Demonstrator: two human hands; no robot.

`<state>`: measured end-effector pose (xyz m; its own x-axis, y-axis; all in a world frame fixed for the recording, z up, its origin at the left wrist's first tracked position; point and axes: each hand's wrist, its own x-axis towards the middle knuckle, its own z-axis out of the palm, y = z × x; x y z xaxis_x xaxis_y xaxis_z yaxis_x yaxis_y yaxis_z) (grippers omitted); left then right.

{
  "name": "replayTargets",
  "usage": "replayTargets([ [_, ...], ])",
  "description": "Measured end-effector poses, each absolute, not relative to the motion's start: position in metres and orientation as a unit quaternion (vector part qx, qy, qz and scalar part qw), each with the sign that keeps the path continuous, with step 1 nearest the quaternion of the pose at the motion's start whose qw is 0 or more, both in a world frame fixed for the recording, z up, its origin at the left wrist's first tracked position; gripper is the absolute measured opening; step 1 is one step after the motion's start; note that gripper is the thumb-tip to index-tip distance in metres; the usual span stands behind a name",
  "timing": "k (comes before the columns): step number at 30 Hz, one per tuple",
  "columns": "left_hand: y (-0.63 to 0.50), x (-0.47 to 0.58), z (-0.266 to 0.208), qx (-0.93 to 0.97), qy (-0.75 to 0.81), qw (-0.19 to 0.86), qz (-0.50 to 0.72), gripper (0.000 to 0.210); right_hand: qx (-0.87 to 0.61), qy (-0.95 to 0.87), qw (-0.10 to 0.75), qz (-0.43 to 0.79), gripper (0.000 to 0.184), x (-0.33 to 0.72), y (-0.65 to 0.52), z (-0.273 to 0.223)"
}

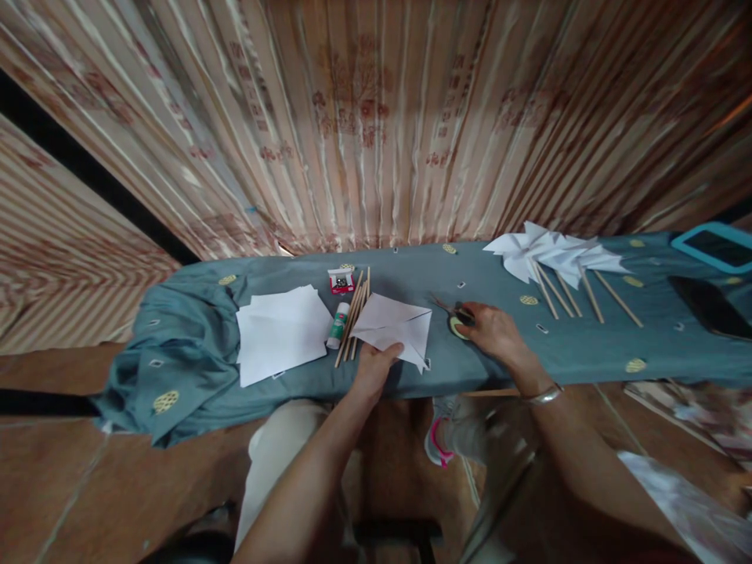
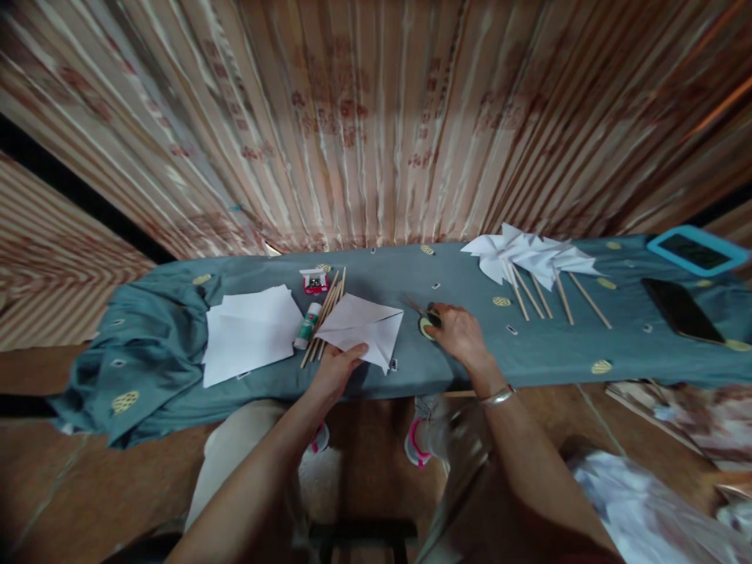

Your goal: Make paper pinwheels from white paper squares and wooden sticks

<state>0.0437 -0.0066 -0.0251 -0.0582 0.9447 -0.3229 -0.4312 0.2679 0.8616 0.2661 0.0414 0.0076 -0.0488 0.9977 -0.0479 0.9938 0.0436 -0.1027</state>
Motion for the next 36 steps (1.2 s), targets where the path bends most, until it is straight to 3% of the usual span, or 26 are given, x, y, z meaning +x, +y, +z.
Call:
replayTargets([
  [5, -0.011, 0.038, -0.018, 0.256, 0.468, 0.628, 0.567, 0.049, -0.681, -0.729, 0.057, 0.054, 0.037, 0.268, 0.037, 0.005],
  [12, -0.027, 0.035, -0.002, 0.198, 0.422, 0.685, 0.56, 0.041, -0.597, -0.776, 0.195, 0.066, 0.031, 0.216, 0.036, 0.014],
  [15, -0.036, 0.028, 0.003, 0.192, 0.406, 0.688, 0.571, 0.042, -0.552, -0.802, 0.204, 0.101, 0.03, 0.187, 0.039, 0.019],
  [24, -0.066, 0.009, -0.001, 0.109, 0.435, 0.717, 0.534, 0.054, -0.495, -0.847, 0.147, 0.124, 0.027, 0.136, 0.06, 0.025],
  [30, -0.078, 0.015, -0.004, 0.203, 0.43, 0.769, 0.427, 0.043, -0.463, -0.877, 0.085, 0.098, 0.033, 0.093, 0.1, 0.039],
  [36, -0.068, 0.041, -0.009, 0.274, 0.414, 0.753, 0.431, 0.033, -0.479, -0.875, 0.016, 0.068, 0.034, 0.056, 0.139, 0.044],
])
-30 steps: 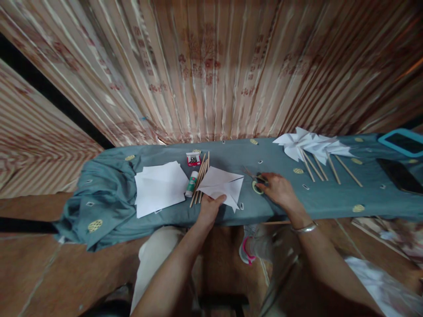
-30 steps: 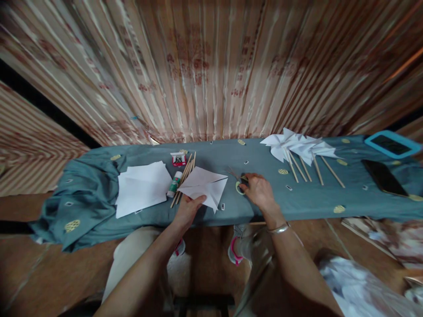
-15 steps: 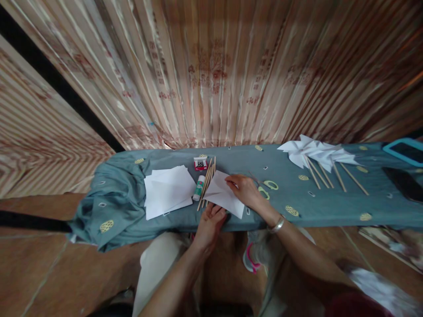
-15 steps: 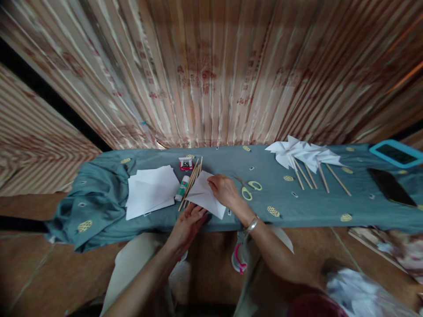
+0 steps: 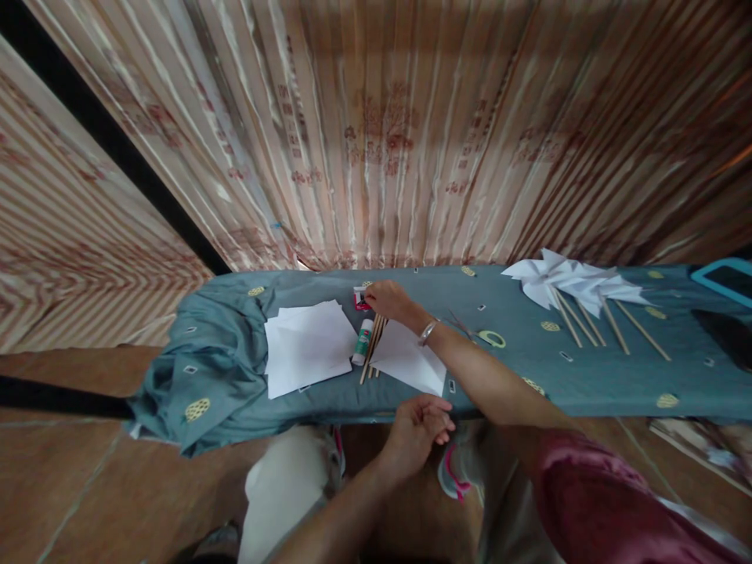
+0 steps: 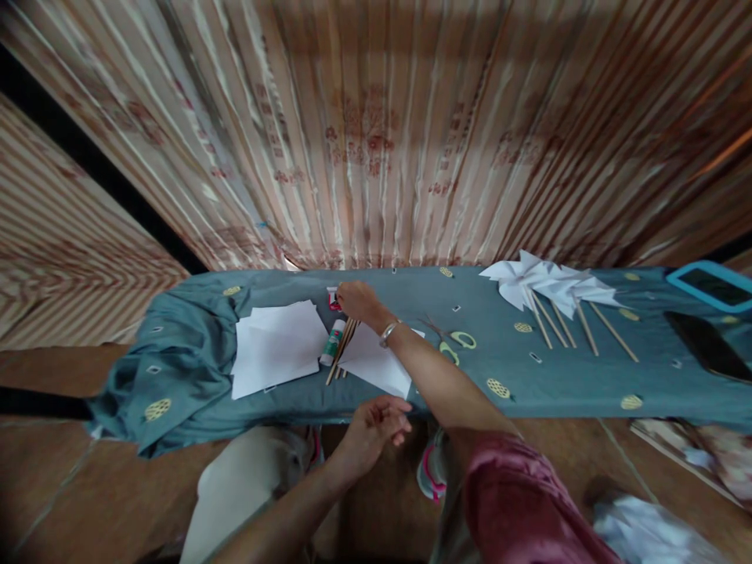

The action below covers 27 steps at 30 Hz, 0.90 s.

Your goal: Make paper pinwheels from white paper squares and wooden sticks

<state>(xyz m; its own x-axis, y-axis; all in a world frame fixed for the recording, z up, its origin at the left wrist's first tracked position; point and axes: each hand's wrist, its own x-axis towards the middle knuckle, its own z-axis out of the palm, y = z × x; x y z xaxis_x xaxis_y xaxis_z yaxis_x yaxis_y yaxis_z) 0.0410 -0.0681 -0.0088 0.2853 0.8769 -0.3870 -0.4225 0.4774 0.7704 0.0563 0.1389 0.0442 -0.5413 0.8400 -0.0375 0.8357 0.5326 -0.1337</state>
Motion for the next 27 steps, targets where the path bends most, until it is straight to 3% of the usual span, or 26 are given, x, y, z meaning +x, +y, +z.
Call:
replayTargets([
  [19, -0.065, 0.039, -0.01, 0.294, 0.409, 0.752, 0.424, 0.016, -0.492, -0.868, -0.059, 0.034, 0.036, 0.033, 0.162, 0.041],
  [27, -0.035, -0.026, 0.002, 0.411, 0.512, 0.535, 0.532, 0.013, -0.413, -0.91, -0.025, 0.01, 0.034, 0.052, 0.119, 0.046],
])
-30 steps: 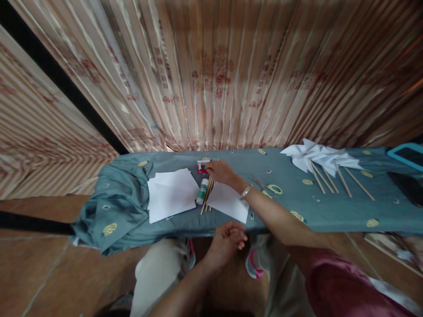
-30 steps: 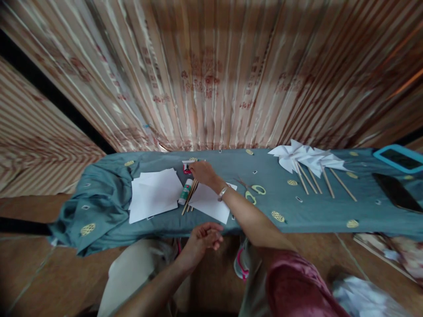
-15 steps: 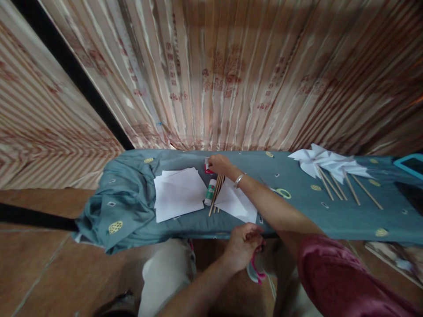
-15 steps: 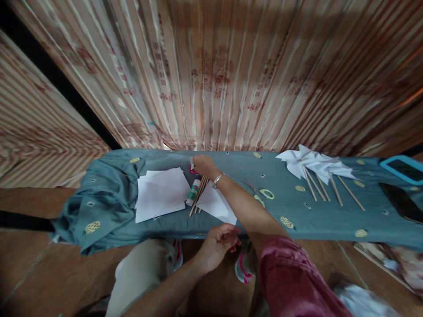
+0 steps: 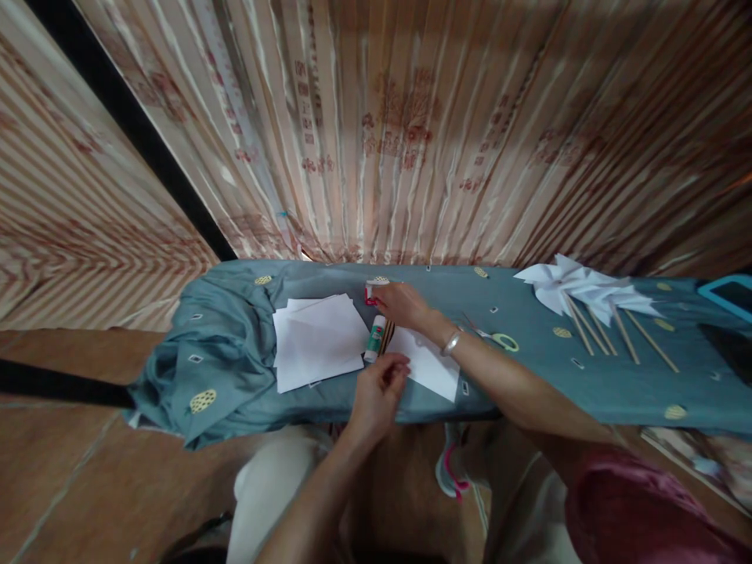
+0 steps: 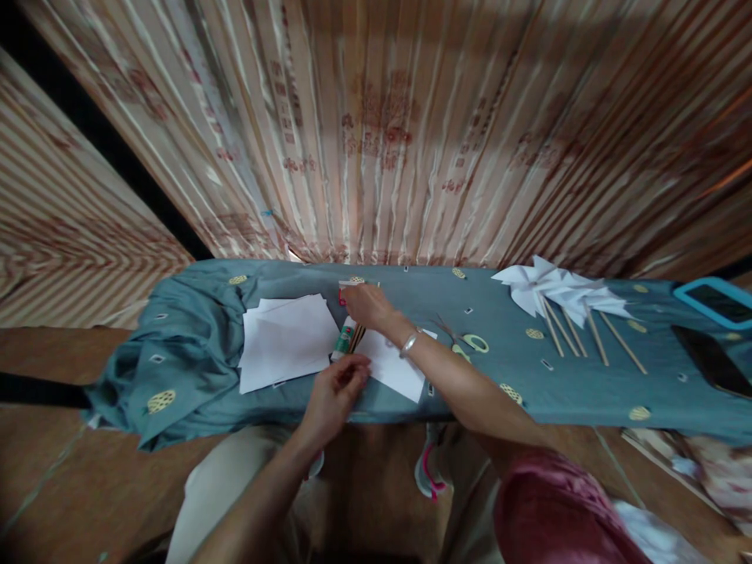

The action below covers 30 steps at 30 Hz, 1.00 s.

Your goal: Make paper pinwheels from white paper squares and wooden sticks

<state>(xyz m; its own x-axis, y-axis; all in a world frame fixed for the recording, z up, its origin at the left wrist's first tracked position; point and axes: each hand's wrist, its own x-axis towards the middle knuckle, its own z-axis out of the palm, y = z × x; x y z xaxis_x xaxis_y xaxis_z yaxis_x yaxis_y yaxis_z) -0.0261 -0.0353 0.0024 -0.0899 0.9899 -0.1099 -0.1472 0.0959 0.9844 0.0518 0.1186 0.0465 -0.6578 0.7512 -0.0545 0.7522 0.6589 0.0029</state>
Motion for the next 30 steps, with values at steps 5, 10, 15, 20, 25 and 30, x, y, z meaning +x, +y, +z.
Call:
replayTargets([
  [5, -0.021, -0.064, 0.014, 0.352, 0.525, 0.475, 0.613, 0.019, 0.272, 0.962, 0.03, -0.004, 0.023, 0.059, 0.086, 0.036],
  [10, -0.017, -0.076, 0.017, 0.323, 0.53, 0.453, 0.64, 0.028, 0.191, 0.978, 0.034, 0.071, 0.029, 0.055, 0.084, 0.028],
  [15, -0.013, -0.082, 0.011, 0.31, 0.536, 0.425, 0.66, 0.04, 0.239, 0.968, -0.073, 0.021, 0.019, 0.064, 0.086, 0.035],
  [20, -0.012, -0.072, 0.008, 0.337, 0.523, 0.455, 0.637, 0.047, 0.371, 0.762, -0.325, -0.419, 0.02, 0.087, 0.075, 0.033],
  [25, -0.013, -0.047, 0.013, 0.34, 0.472, 0.58, 0.571, 0.054, 0.336, 0.526, -0.402, -0.67, 0.027, 0.099, 0.052, 0.024],
  [30, -0.009, -0.03, 0.019, 0.34, 0.486, 0.584, 0.554, 0.05, 0.325, 0.492, -0.412, -0.694, 0.028, 0.11, 0.047, 0.027],
])
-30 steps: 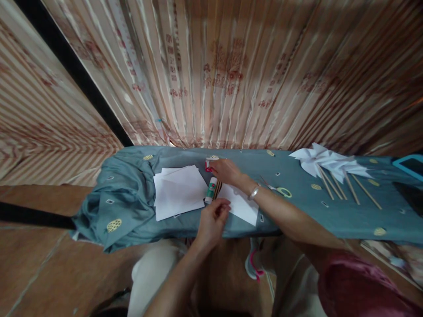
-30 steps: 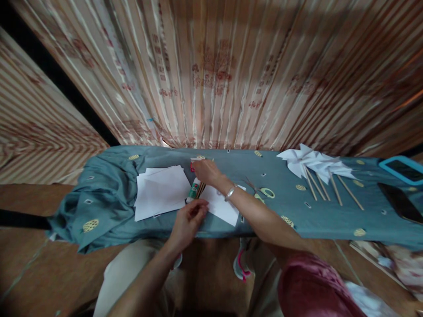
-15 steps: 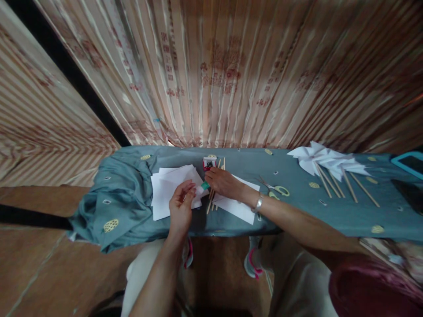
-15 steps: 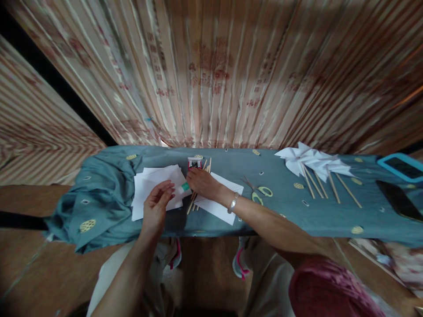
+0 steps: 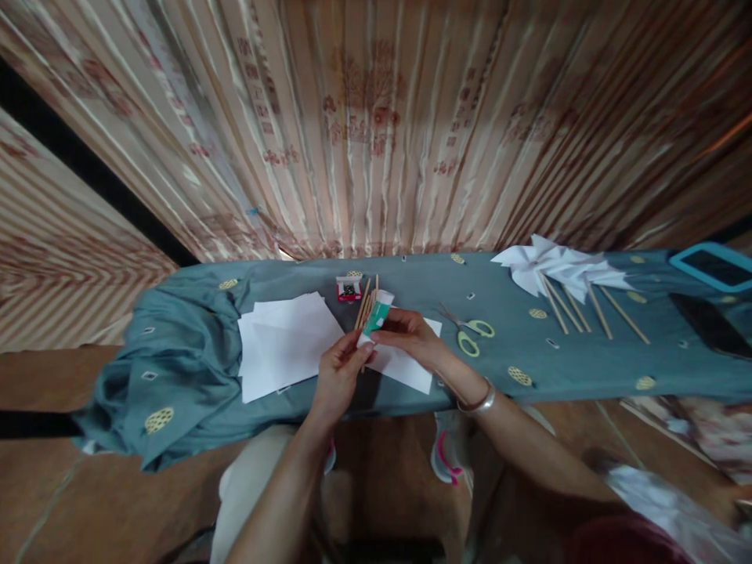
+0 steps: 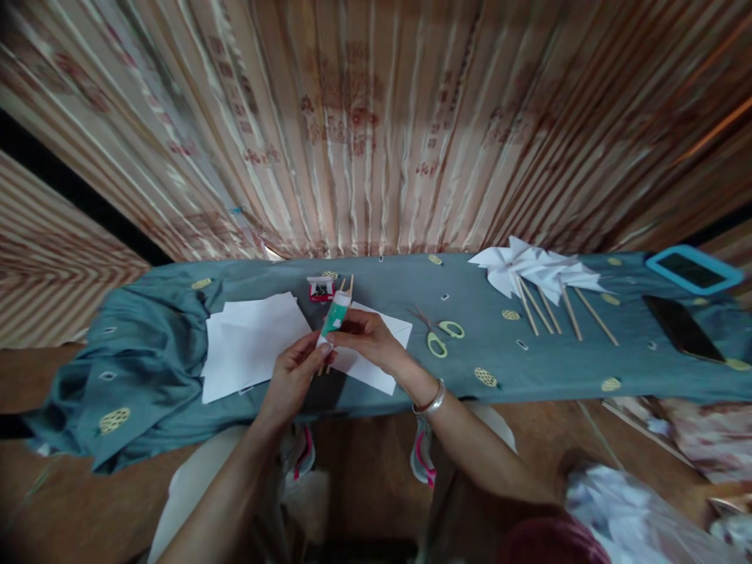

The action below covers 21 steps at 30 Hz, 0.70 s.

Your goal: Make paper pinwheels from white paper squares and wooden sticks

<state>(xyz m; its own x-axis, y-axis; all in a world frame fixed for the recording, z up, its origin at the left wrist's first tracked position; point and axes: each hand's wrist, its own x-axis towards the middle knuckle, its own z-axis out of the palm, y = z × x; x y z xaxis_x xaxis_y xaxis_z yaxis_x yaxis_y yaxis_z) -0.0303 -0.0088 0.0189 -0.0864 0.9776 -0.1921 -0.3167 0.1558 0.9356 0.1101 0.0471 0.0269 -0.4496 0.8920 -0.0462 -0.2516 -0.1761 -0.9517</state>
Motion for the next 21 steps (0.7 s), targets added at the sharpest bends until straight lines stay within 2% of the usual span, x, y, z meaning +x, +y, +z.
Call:
replayTargets([
  [10, 0.002, 0.006, 0.015, 0.385, 0.49, 0.607, 0.493, 0.036, -0.399, -0.431, 0.449, 0.673, 0.032, 0.138, 0.049, 0.02],
  [16, -0.016, 0.022, 0.005, 0.384, 0.47, 0.667, 0.431, 0.039, -0.434, -0.365, 0.539, 0.623, 0.036, 0.178, 0.073, 0.028],
  [18, -0.026, 0.023, 0.002, 0.427, 0.472, 0.655, 0.407, 0.036, -0.434, -0.356, 0.563, 0.607, 0.036, 0.195, 0.08, 0.03],
  [21, -0.034, 0.025, 0.0, 0.529, 0.488, 0.572, 0.394, 0.029, -0.447, -0.36, 0.546, 0.61, 0.036, 0.209, 0.08, 0.027],
])
